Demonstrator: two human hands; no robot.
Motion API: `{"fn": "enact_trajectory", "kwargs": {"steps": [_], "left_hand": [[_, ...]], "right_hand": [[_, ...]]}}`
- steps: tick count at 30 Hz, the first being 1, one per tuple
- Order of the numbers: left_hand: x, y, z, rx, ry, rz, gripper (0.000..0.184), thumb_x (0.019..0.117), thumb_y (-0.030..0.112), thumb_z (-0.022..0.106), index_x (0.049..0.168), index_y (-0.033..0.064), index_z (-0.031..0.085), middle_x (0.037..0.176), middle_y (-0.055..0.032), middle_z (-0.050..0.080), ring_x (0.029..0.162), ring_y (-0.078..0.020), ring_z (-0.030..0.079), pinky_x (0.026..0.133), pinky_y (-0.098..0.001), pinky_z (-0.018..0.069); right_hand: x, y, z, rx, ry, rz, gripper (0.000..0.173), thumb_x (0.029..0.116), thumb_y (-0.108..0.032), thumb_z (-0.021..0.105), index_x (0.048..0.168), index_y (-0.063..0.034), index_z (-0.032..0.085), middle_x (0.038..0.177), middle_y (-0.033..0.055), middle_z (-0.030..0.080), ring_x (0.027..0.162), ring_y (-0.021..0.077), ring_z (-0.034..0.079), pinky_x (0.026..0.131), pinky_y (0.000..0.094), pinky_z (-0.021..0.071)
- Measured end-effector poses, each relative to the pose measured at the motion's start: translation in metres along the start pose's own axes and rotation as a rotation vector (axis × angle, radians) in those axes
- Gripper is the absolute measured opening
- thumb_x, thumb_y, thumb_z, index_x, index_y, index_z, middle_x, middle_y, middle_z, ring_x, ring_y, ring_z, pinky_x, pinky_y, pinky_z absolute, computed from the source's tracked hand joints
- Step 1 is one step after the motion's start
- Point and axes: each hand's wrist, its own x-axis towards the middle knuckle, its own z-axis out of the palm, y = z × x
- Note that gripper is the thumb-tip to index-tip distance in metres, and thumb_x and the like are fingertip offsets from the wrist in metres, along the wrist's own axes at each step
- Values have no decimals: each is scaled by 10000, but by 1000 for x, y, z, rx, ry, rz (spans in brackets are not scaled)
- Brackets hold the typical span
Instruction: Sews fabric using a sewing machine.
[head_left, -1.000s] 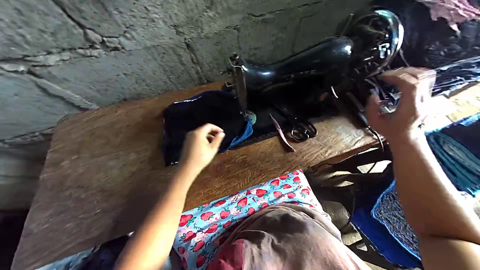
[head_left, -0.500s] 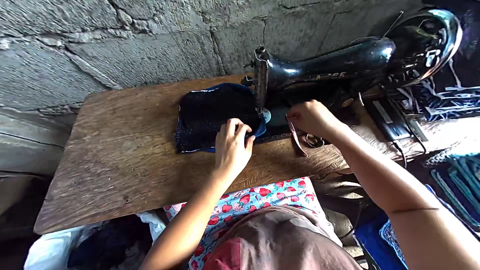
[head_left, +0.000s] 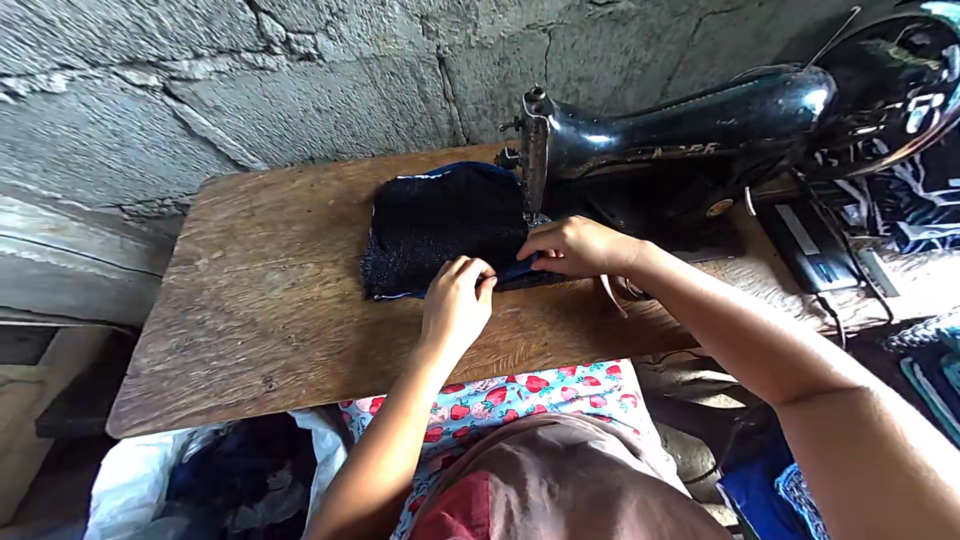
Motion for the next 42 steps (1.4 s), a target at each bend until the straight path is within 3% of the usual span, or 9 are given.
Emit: {"fn": "enact_trajectory", "kwargs": {"steps": [4, 8, 13, 17, 25, 30, 34, 39, 42], "left_hand": [[12, -6, 2, -28, -9, 81, 149, 1030, 24, 540, 1146, -26, 617, 982, -209, 685, 896, -363, 704, 793, -516, 574], [31, -23, 9, -111, -151, 270, 220, 1009, -62, 438, 1091, -24, 638, 1035, -199, 686, 919, -345, 703, 812, -515, 576], [40, -39, 15, -246, -132, 373, 259, 965, 300, 683, 1033, 70, 782, 962, -79, 739, 892, -187, 715, 810, -408, 584], [37, -49, 20, -328, -81, 397, 175, 895, 240, 779, 959, 82, 821, 784, -25, 637, 704, -80, 577, 670, -242, 494], [34, -7, 16, -72, -140, 386, 172, 880, 216, 772, 970, 69, 773, 1095, -118, 697, 953, -269, 708, 787, -482, 600], [48, 7, 21, -218, -317, 127, 138, 930, 189, 764, 966, 57, 776, 969, -105, 717, 873, -232, 693, 811, -470, 567], [43, 28, 14, -103, -246, 130, 233, 953, 152, 719, 1156, 39, 725, 1122, -171, 663, 1004, -318, 672, 893, -520, 558], [52, 57, 40, -196, -208, 438, 161, 974, -3, 608, 1050, 15, 749, 1045, -146, 679, 875, -263, 699, 776, -426, 600], [77, 69, 56, -110, -312, 619, 313, 973, -76, 539, 1210, 13, 722, 1294, -183, 657, 1133, -323, 684, 922, -459, 579]], "right_hand": [[-4, 2, 2, 42, 49, 47, 167, 931, -71, 710, 1067, 9, 765, 960, 160, 709, 785, 235, 692, 751, 376, 595], [-5, 0, -2, 80, 30, 149, 142, 934, -55, 706, 1036, 16, 774, 983, 163, 717, 796, 216, 689, 772, 357, 589], [-2, -3, -11, 123, -67, 191, 108, 937, -34, 693, 995, 19, 767, 998, 152, 707, 814, 198, 660, 780, 344, 560], [-3, -4, -18, 90, -114, 158, 61, 907, -30, 735, 928, 14, 771, 952, 139, 710, 819, 197, 669, 774, 342, 563], [-5, -9, -13, -31, -174, 65, 124, 948, 7, 636, 941, 12, 760, 980, 148, 698, 894, 277, 694, 817, 454, 579], [-2, -19, -21, -53, -221, 171, 166, 984, 22, 555, 981, 42, 720, 1095, 177, 636, 1035, 290, 642, 915, 422, 539], [-37, -37, -49, -60, 25, 491, 150, 989, -25, 599, 1057, -5, 731, 1050, 147, 690, 924, 265, 688, 856, 456, 574], [-84, -67, -40, -200, 65, 857, 99, 940, -140, 697, 894, -99, 774, 776, 124, 716, 765, 360, 701, 678, 630, 531], [-97, -99, -16, -200, 136, 945, 313, 943, -344, 735, 866, -41, 723, 746, 138, 678, 726, 350, 678, 651, 600, 519]]}}
